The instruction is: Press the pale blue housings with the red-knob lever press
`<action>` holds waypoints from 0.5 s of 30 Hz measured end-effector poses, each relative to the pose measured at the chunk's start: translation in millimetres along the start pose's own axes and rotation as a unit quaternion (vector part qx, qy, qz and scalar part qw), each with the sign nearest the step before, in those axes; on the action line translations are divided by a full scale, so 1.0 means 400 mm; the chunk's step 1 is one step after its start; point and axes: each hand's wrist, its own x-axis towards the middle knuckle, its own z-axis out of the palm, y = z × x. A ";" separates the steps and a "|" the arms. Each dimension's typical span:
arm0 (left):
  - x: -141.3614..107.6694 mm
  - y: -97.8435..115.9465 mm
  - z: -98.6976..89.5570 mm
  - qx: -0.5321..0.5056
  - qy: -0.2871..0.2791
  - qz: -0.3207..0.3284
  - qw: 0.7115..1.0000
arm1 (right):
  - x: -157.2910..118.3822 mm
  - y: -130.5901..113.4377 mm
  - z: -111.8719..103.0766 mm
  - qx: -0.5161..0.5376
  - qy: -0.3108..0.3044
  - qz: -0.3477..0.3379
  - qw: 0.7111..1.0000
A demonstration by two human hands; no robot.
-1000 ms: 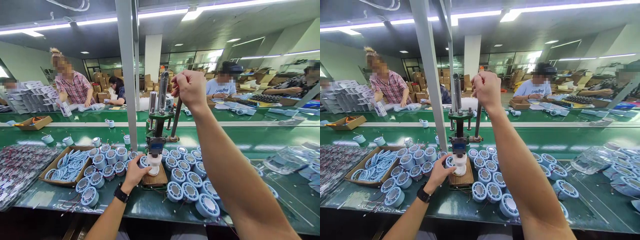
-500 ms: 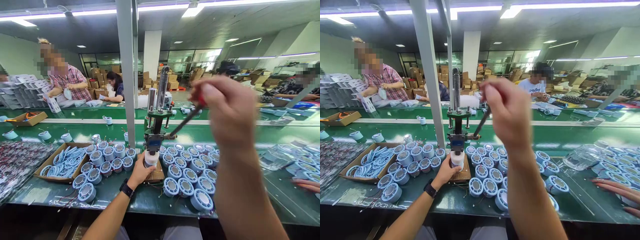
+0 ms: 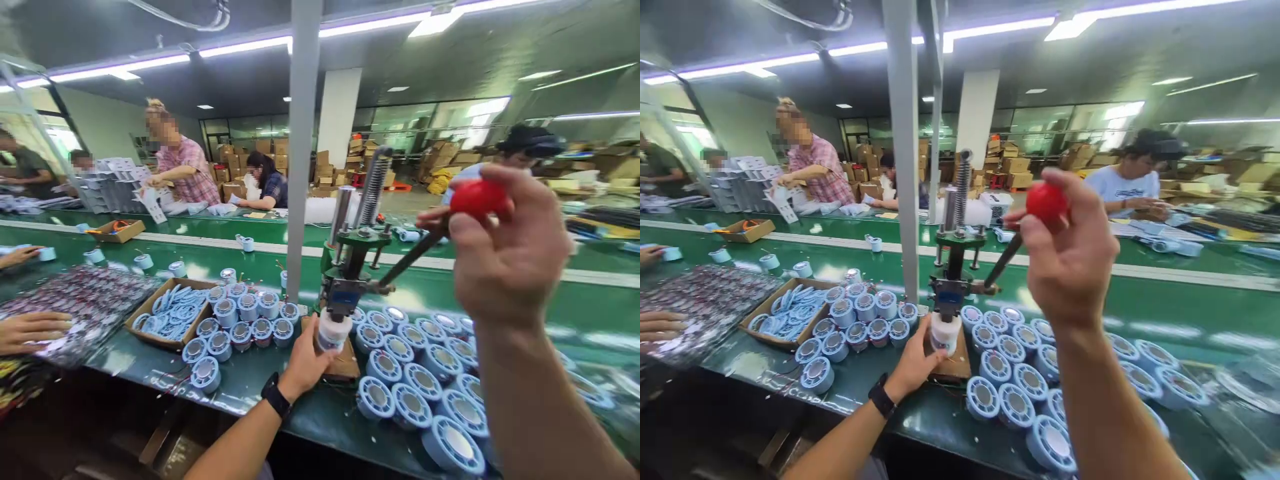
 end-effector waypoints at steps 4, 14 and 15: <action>-0.071 0.049 -0.178 0.176 0.090 0.039 0.980 | -0.046 0.060 0.088 0.065 0.037 0.039 0.996; -0.017 0.008 -0.800 0.452 0.144 -0.124 0.871 | -0.583 0.168 0.217 -0.080 -0.056 0.427 0.899; -0.023 0.005 -0.807 0.459 0.130 -0.120 0.871 | -0.578 0.168 0.227 -0.086 -0.046 0.423 0.901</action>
